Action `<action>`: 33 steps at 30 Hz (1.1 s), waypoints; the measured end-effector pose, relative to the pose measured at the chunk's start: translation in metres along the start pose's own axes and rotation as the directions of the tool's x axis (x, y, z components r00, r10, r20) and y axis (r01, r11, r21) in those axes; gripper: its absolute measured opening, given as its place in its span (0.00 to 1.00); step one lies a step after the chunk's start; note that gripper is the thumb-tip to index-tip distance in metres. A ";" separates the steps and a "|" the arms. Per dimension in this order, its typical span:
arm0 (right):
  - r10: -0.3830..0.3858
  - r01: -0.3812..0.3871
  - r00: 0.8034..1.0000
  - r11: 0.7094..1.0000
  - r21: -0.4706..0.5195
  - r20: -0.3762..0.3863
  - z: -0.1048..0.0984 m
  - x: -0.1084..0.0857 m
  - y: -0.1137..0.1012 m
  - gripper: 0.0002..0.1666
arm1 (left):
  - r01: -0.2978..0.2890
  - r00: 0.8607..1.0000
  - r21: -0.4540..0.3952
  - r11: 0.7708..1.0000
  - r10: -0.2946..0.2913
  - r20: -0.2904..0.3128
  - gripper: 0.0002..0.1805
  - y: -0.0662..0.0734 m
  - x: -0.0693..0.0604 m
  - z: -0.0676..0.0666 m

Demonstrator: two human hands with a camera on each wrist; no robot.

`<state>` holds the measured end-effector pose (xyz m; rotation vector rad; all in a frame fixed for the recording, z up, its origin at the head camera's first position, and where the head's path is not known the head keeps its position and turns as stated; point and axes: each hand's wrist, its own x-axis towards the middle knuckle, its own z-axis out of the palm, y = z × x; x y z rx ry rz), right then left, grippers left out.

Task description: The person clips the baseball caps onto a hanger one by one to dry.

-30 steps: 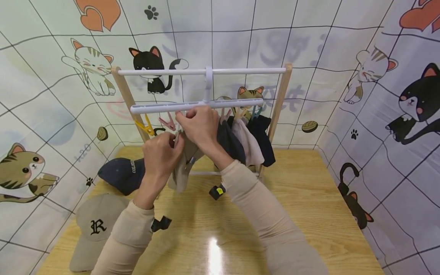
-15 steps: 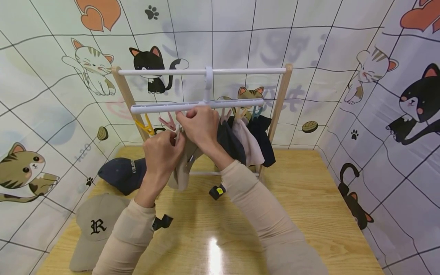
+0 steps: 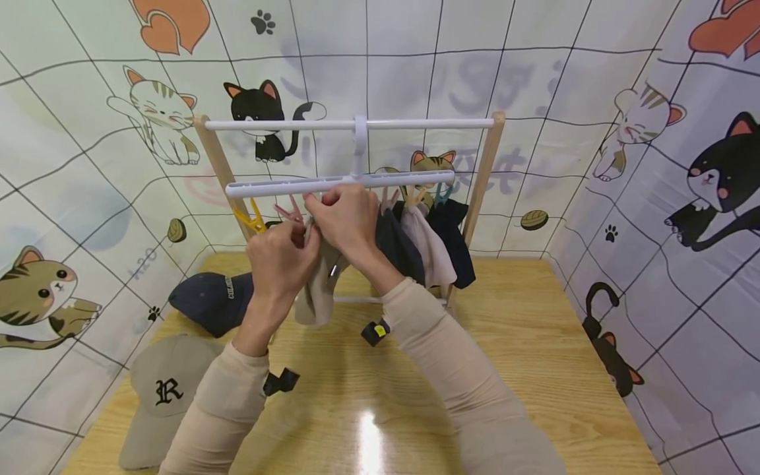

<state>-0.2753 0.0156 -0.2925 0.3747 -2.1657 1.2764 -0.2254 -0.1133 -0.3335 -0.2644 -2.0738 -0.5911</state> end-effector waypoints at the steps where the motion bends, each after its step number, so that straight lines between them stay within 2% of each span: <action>1: 0.002 -0.002 1.000 1.000 -0.001 0.004 0.000 0.000 0.000 0.20 | 0.003 1.000 -0.002 1.000 -0.003 0.004 0.18 0.000 0.000 0.000; 10: -0.012 0.012 1.000 1.000 -0.001 0.025 0.002 -0.001 -0.001 0.19 | -0.015 0.999 -0.011 1.000 0.015 0.029 0.21 0.000 0.004 0.000; 19: -0.033 0.033 0.999 0.999 0.001 0.036 0.003 -0.001 -0.002 0.19 | -0.032 0.999 -0.004 0.999 0.032 0.023 0.21 0.001 0.006 0.001; 33: 0.000 -0.001 0.998 1.000 0.015 0.063 0.000 0.000 -0.002 0.22 | -0.050 0.999 0.001 0.999 0.050 0.002 0.19 -0.001 0.004 0.005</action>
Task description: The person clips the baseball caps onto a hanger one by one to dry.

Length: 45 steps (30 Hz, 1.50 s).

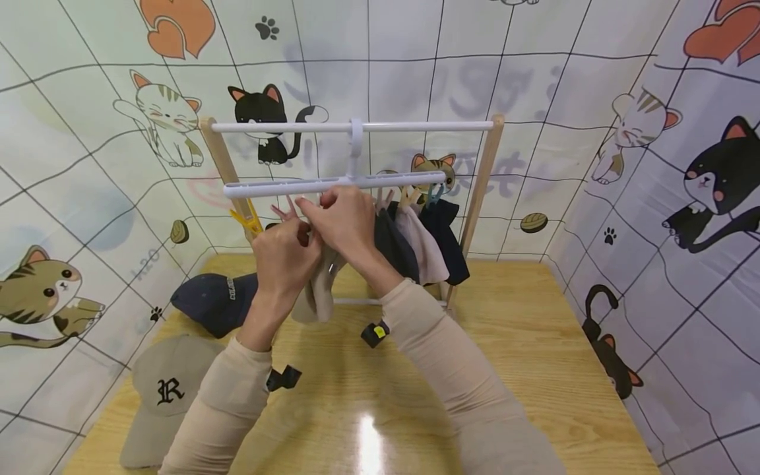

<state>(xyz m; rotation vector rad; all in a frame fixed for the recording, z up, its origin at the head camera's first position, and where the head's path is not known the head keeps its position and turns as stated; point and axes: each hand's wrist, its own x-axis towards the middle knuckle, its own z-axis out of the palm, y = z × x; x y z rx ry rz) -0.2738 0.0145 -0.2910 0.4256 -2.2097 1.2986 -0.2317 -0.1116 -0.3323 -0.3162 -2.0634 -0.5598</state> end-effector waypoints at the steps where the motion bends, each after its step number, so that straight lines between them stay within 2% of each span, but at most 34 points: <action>1: 0.002 -0.002 1.000 1.000 0.002 0.003 0.000 0.000 0.000 0.22 | 0.001 1.000 0.001 1.000 -0.001 0.001 0.19 0.000 0.000 0.000; 6: 0.010 -0.010 0.999 1.000 0.013 0.044 -0.001 -0.001 0.002 0.21 | 0.013 1.000 -0.012 1.000 -0.013 0.023 0.21 0.000 -0.001 0.001; 10: 0.022 -0.023 0.996 1.000 0.016 0.089 -0.002 -0.004 0.004 0.20 | 0.023 0.999 0.012 1.000 -0.023 0.041 0.22 -0.002 -0.006 0.000; 19: 0.016 -0.027 0.988 0.997 0.069 0.153 -0.004 -0.006 0.007 0.19 | 0.020 1.000 0.067 0.998 -0.021 0.013 0.19 -0.005 -0.014 0.000; 25: -0.009 -0.009 0.985 0.995 0.102 0.173 -0.005 -0.005 0.009 0.19 | 0.018 1.000 0.036 0.999 -0.018 0.014 0.18 -0.008 -0.015 -0.001; 34: -0.037 0.007 0.974 0.991 0.135 0.222 -0.008 -0.006 0.010 0.20 | 0.045 0.998 -0.023 0.999 -0.044 0.041 0.18 -0.010 -0.016 -0.006; 45: -0.056 -0.005 0.952 0.980 0.199 0.302 -0.018 -0.007 0.006 0.25 | 0.080 0.992 -0.071 0.994 -0.072 0.104 0.22 -0.011 -0.018 -0.010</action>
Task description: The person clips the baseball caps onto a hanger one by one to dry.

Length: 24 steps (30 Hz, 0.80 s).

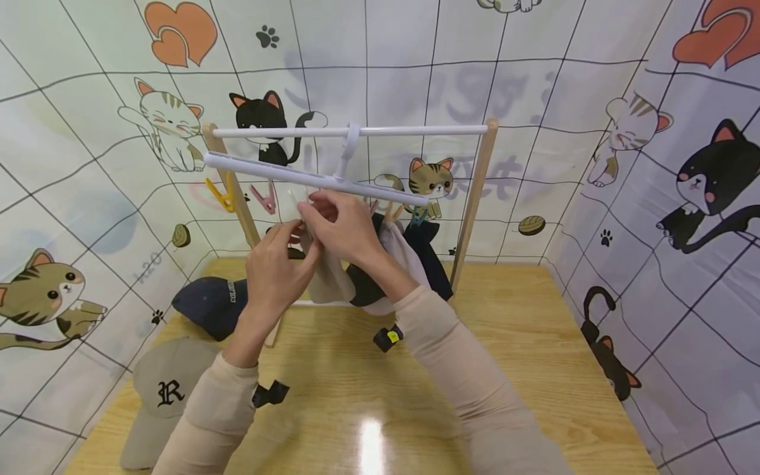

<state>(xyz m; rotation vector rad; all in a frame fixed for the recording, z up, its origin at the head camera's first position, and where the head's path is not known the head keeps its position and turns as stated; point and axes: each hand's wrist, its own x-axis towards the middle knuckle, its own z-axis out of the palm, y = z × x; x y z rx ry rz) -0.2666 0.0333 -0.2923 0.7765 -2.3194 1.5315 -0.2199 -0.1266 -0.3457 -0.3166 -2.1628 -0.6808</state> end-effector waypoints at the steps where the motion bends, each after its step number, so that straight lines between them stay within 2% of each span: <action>1: -0.002 0.002 1.000 1.000 0.002 0.005 0.000 0.000 0.000 0.26 | 0.004 1.000 -0.001 1.000 -0.004 0.011 0.23 0.000 0.000 -0.001; 7: 0.013 -0.014 0.999 1.000 0.006 0.037 -0.001 -0.002 0.002 0.28 | 0.026 0.997 -0.032 0.999 -0.024 0.076 0.29 -0.003 -0.004 -0.004; 14: 0.040 -0.041 0.995 0.999 0.008 0.094 -0.003 -0.006 0.003 0.32 | 0.050 0.987 -0.071 0.996 -0.039 0.155 0.36 -0.008 -0.012 -0.009; 19: 0.029 -0.030 0.990 1.000 0.007 0.138 -0.006 -0.008 0.005 0.34 | 0.006 0.982 -0.098 0.995 0.013 0.187 0.40 -0.013 -0.018 -0.012; 24: -0.001 0.001 0.986 1.000 0.004 0.168 -0.008 -0.010 0.006 0.34 | -0.034 0.970 -0.088 0.996 0.054 0.236 0.45 -0.020 -0.024 -0.014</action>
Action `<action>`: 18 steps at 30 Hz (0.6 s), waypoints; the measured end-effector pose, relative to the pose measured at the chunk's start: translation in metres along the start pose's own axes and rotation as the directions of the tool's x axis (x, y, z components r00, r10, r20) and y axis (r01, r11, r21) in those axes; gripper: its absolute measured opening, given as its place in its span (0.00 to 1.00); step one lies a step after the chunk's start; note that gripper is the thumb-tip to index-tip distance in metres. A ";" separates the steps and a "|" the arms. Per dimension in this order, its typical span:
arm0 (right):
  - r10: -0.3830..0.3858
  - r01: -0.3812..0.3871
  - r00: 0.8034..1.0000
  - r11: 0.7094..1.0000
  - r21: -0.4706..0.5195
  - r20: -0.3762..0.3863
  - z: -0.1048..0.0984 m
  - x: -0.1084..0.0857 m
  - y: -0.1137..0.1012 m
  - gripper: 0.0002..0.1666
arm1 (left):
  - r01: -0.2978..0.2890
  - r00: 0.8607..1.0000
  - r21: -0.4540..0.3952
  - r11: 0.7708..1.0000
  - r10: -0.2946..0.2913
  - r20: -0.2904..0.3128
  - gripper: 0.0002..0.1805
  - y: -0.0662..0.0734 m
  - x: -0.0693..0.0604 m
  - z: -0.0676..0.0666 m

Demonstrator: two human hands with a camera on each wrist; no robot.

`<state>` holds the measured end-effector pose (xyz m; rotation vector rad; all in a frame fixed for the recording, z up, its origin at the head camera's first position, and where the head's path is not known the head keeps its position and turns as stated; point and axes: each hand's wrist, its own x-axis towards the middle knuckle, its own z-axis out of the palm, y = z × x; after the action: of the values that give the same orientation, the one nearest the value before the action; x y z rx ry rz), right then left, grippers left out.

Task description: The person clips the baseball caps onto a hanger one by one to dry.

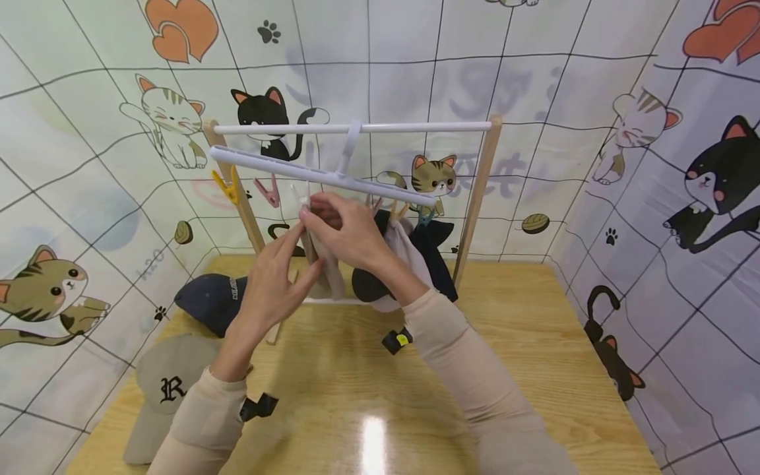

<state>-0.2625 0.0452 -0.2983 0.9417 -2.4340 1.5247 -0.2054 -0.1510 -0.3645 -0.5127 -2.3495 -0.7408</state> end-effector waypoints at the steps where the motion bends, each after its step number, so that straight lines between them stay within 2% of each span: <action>1: -0.005 0.006 1.000 1.000 -0.004 0.006 0.000 0.000 0.000 0.34 | 0.001 1.000 0.003 1.000 -0.001 0.012 0.45 -0.001 -0.002 0.000; 7: -0.016 0.018 0.999 0.999 -0.038 0.039 -0.001 -0.004 0.001 0.35 | 0.008 0.997 0.037 0.999 -0.011 0.080 0.46 -0.006 -0.012 -0.002; 12: -0.055 0.058 0.998 0.995 -0.080 0.042 -0.002 -0.008 0.003 0.36 | -0.009 0.996 0.073 0.997 0.002 0.092 0.45 -0.012 -0.024 -0.003; 18: -0.100 0.102 0.995 0.990 -0.093 0.022 -0.002 -0.014 0.005 0.37 | 0.015 0.993 0.120 0.993 -0.028 0.112 0.45 -0.022 -0.045 -0.009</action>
<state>-0.2544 0.0545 -0.3065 1.0465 -2.4058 1.3621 -0.1795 -0.1813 -0.3960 -0.4898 -2.4905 -0.5904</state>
